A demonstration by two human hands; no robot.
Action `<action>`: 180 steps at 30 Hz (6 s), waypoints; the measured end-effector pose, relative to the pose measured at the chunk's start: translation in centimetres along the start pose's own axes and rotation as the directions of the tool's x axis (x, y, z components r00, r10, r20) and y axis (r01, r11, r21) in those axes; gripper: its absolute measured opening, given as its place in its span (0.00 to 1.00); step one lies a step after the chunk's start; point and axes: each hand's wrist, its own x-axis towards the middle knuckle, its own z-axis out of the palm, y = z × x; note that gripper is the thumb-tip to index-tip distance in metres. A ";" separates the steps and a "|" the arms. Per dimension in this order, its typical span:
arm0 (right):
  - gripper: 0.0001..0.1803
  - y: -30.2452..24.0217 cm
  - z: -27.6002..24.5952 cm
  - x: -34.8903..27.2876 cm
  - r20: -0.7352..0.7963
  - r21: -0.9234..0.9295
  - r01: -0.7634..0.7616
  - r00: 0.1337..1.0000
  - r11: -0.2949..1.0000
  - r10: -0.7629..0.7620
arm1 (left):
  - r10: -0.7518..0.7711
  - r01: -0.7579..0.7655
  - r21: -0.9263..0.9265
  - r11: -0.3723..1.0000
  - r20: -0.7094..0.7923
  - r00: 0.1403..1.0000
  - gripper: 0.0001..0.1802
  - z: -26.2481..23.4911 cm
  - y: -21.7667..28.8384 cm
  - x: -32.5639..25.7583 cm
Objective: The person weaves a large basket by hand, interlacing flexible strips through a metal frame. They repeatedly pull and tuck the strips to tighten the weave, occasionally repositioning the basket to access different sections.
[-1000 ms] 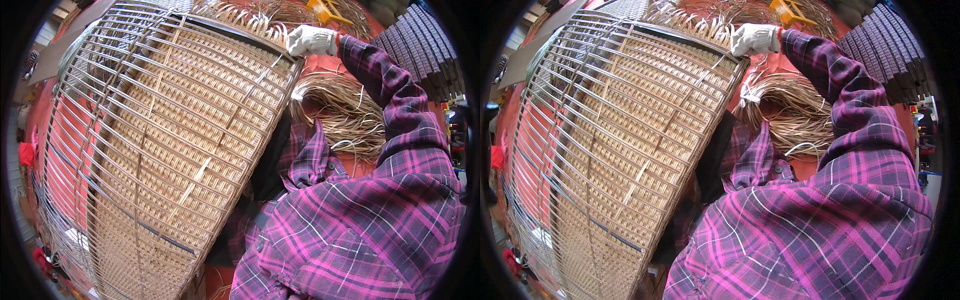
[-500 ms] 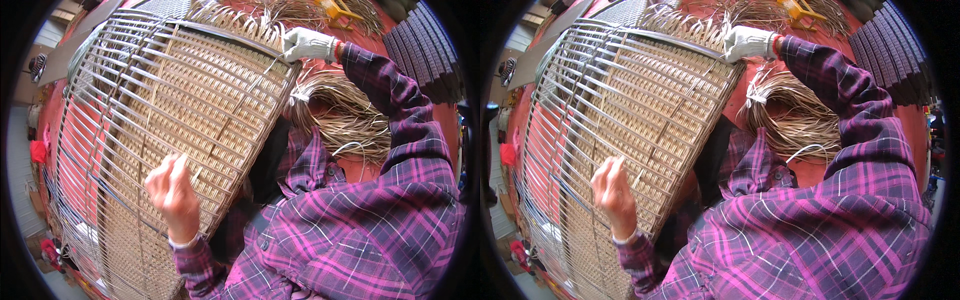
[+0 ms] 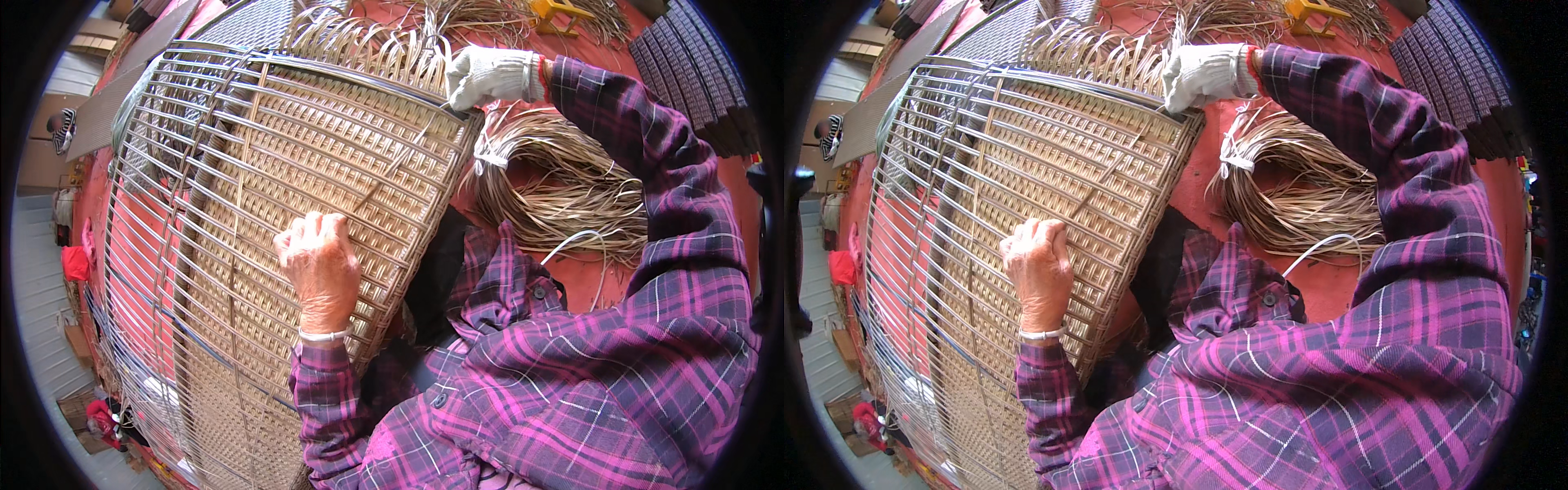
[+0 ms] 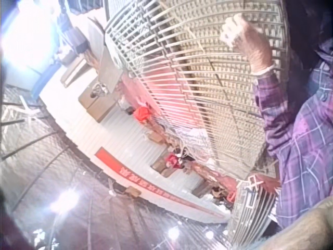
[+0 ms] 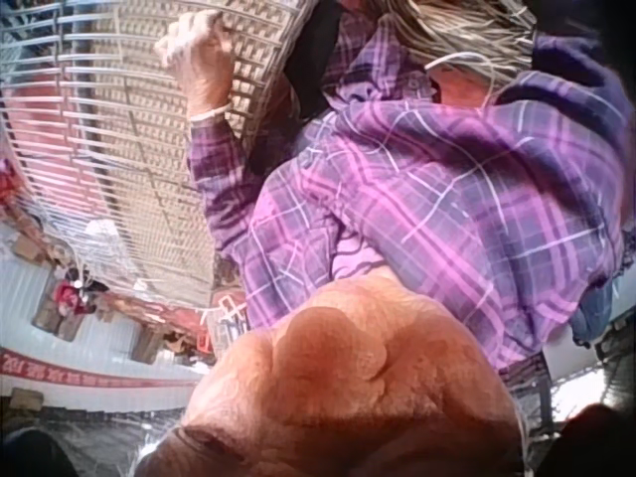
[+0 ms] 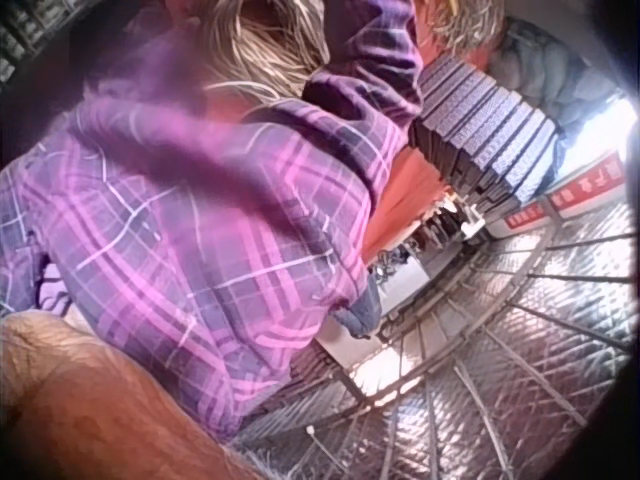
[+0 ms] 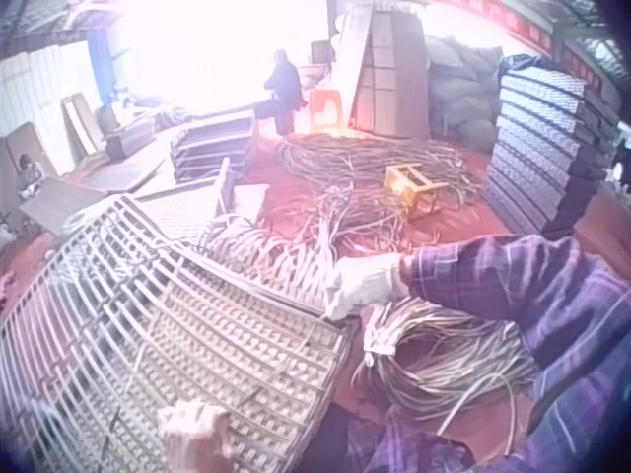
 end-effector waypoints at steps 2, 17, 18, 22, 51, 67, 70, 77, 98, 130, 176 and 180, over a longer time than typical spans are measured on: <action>0.08 -0.1 0.1 0.1 -0.011 0.073 -0.089 0.996 0.993 0.090 | -0.035 0.044 0.121 0.992 -0.071 0.997 0.02 0.3 -0.9 1.1; 0.04 -0.5 5.2 2.1 -0.360 -0.733 0.164 0.729 0.660 -0.582 | -0.359 0.384 0.195 0.903 -0.150 0.921 0.03 1.6 -6.4 5.1; 0.04 -0.4 5.7 2.4 -0.405 -0.703 0.194 0.681 0.684 -0.609 | -0.331 0.357 0.179 0.917 -0.164 0.929 0.04 1.3 -6.1 4.8; 0.06 0.0 6.2 3.3 -0.572 -0.570 0.218 0.587 0.792 -0.574 | -0.224 0.260 0.221 0.940 -0.176 0.959 0.12 -0.5 -3.9 3.4; 0.08 1.2 3.6 2.6 -0.543 -0.406 0.224 0.720 0.886 -0.431 | 0.076 -0.062 0.087 0.994 -0.163 0.984 0.16 4.6 1.0 10.2; 0.08 0.5 3.7 2.5 -0.431 -0.810 0.019 0.657 0.586 -0.618 | 0.136 -0.139 0.098 0.986 0.030 0.990 0.16 3.4 -0.2 11.4; 0.13 0.8 4.1 2.6 -0.482 -0.741 0.099 0.609 0.664 -0.629 | 0.064 -0.062 0.107 0.992 -0.024 0.998 0.14 4.0 0.3 10.9; 0.15 1.8 2.2 1.8 -0.278 0.256 0.446 0.884 0.858 -0.377 | -0.156 0.209 -0.416 0.885 0.157 0.975 0.19 3.9 -1.8 11.7; 0.11 1.9 4.8 -1.6 -0.437 -0.034 0.391 0.822 0.920 -0.366 | -0.072 0.014 -0.363 0.932 -0.148 0.986 0.06 0.4 5.9 2.1; 0.41 -7.1 20.5 -1.0 0.024 -0.750 0.597 0.452 0.283 -0.892 | -0.490 0.365 -0.454 0.813 -0.193 0.850 0.07 -3.2 4.2 -17.4; 0.38 -9.3 22.5 3.0 0.196 -0.743 0.622 0.557 0.248 -0.807 | -0.598 0.521 -0.324 0.789 -0.210 0.774 0.04 -2.4 9.6 -25.0; 0.39 -9.1 22.2 3.2 0.218 -0.740 0.623 0.578 0.253 -0.786 | -0.632 0.532 -0.379 0.757 -0.214 0.745 0.05 -2.5 9.1 -26.0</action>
